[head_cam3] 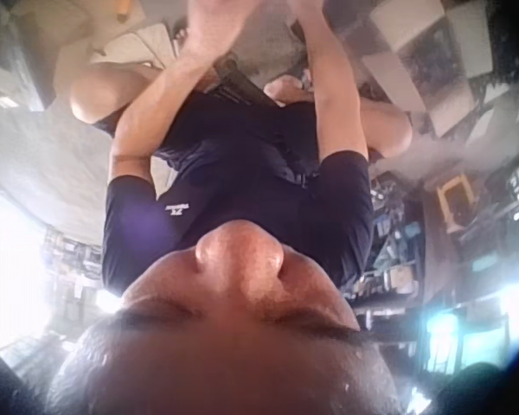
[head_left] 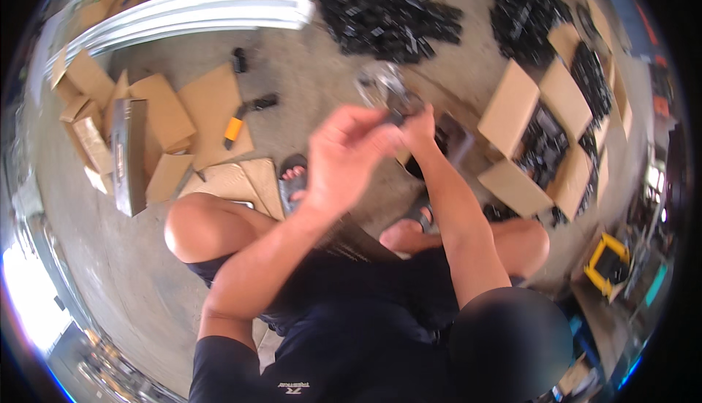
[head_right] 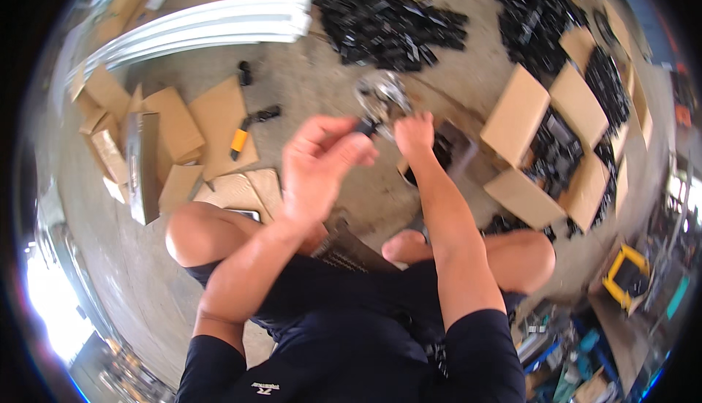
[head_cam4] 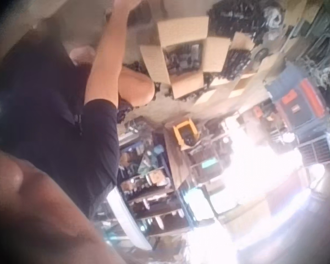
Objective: The person picks up black plastic components one at a time from a small container on their lap, turns them over to look at different sides, and then places them into one of the cardboard boxes on the floor.
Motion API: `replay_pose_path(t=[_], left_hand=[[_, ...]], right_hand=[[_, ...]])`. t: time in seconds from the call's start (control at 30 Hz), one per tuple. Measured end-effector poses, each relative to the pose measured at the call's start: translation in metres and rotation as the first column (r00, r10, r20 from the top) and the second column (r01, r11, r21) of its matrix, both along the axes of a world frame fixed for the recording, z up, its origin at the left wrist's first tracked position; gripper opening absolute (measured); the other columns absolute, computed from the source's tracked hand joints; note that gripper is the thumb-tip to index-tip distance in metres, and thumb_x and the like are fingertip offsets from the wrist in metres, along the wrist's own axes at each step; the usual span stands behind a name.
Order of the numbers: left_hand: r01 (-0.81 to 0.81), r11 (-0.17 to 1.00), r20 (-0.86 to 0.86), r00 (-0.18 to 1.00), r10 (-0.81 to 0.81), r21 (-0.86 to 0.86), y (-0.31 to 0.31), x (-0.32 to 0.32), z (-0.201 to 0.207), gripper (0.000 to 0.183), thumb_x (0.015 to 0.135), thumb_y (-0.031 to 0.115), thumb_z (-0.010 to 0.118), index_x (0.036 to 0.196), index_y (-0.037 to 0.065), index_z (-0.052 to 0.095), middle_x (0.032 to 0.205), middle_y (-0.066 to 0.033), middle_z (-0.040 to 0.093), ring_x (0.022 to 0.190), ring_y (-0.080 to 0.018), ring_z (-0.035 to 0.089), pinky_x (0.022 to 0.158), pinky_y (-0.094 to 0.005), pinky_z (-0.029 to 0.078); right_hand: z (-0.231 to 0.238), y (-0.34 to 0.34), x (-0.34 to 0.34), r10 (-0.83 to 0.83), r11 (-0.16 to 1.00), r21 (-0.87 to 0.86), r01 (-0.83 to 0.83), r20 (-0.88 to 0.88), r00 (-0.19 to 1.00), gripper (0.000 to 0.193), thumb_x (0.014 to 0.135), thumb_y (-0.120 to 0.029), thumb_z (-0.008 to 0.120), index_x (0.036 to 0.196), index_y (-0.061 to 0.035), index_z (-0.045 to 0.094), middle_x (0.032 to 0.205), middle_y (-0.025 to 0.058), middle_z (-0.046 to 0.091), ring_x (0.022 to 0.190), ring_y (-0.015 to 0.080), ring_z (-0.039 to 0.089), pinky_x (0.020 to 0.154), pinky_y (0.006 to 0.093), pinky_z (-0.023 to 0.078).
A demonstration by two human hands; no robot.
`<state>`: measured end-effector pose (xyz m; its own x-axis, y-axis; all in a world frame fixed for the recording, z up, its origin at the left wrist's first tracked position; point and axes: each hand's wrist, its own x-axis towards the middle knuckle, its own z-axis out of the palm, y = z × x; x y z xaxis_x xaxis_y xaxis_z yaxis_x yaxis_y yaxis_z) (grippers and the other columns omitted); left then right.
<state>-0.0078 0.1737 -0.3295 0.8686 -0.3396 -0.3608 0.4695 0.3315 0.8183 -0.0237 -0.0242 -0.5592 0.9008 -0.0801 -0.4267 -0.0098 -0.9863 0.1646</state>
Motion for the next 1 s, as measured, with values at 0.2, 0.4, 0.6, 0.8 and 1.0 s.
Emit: replay_pose_path(t=[0.2, 0.4, 0.6, 0.8, 1.0], left_hand=[[0.019, 0.986, 0.0, 1.0, -0.02, -0.163, -0.004, -0.018, -0.002, 0.023, 0.094, -0.003, 0.072, 0.115, -0.001, 0.062, 0.108, -0.0072, 0.072, 0.094, -0.0109, 0.069, 0.084, -0.0274, 0.059], [0.081, 0.982, -0.009, 0.996, -0.084, -0.173, -0.016, -0.011, -0.003, 0.016, 0.094, -0.004, 0.07, 0.107, 0.0, 0.062, 0.11, -0.004, 0.064, 0.096, -0.0097, 0.062, 0.084, -0.0266, 0.054], [0.011, 0.968, 0.026, 1.0, -0.005, -0.252, -0.013, -0.012, -0.005, 0.013, 0.097, 0.003, 0.069, 0.106, 0.003, 0.06, 0.091, -0.0026, 0.067, 0.077, -0.0079, 0.063, 0.065, -0.0244, 0.052], [-0.181, 0.891, -0.147, 0.98, 0.13, -0.416, -0.011, -0.004, -0.006, 0.017, 0.1, 0.011, 0.069, 0.11, 0.005, 0.058, 0.093, -0.0025, 0.068, 0.076, -0.01, 0.064, 0.064, -0.0266, 0.055], [-0.174, 0.917, -0.129, 0.982, 0.136, -0.359, -0.014, -0.013, 0.002, 0.019, 0.1, 0.014, 0.069, 0.113, 0.006, 0.058, 0.092, -0.0029, 0.069, 0.074, -0.0103, 0.065, 0.062, -0.0277, 0.056]], right_hand=[[-0.02, 0.015, -0.007, -0.006, 1.0, -0.009, 0.006, -0.004, 1.0, 0.023, 0.095, -0.022, 0.053, 0.099, -0.0155, 0.074, 0.094, 0.002, 0.07, 0.099, 0.0188, 0.063, 0.086, 0.0397, 0.04], [-0.019, -0.002, -0.006, -0.081, 0.98, 0.186, 0.066, 0.075, 0.994, 0.02, 0.099, -0.023, 0.052, 0.101, -0.0141, 0.069, 0.088, -0.0003, 0.065, 0.089, 0.014, 0.06, 0.074, 0.0342, 0.041], [-0.006, -0.041, 0.009, -0.293, 0.761, 0.631, 0.153, 0.123, 0.948, 0.017, 0.103, -0.023, 0.051, 0.103, -0.0128, 0.064, 0.083, -0.0026, 0.059, 0.079, 0.0092, 0.058, 0.062, 0.0287, 0.043], [0.188, -0.014, 0.026, -0.461, 0.498, 0.867, -0.023, 0.287, 0.84, 0.016, 0.1, -0.006, 0.061, 0.113, 0.0026, 0.063, 0.095, 0.004, 0.066, 0.087, 0.0138, 0.063, 0.079, 0.0277, 0.052], [0.236, -0.002, -0.029, -0.614, 0.277, 0.948, -0.154, 0.298, 0.731, 0.023, 0.105, -0.011, 0.062, 0.121, 0.0044, 0.064, 0.118, 0.0079, 0.066, 0.103, 0.0146, 0.063, 0.092, 0.0283, 0.051]])
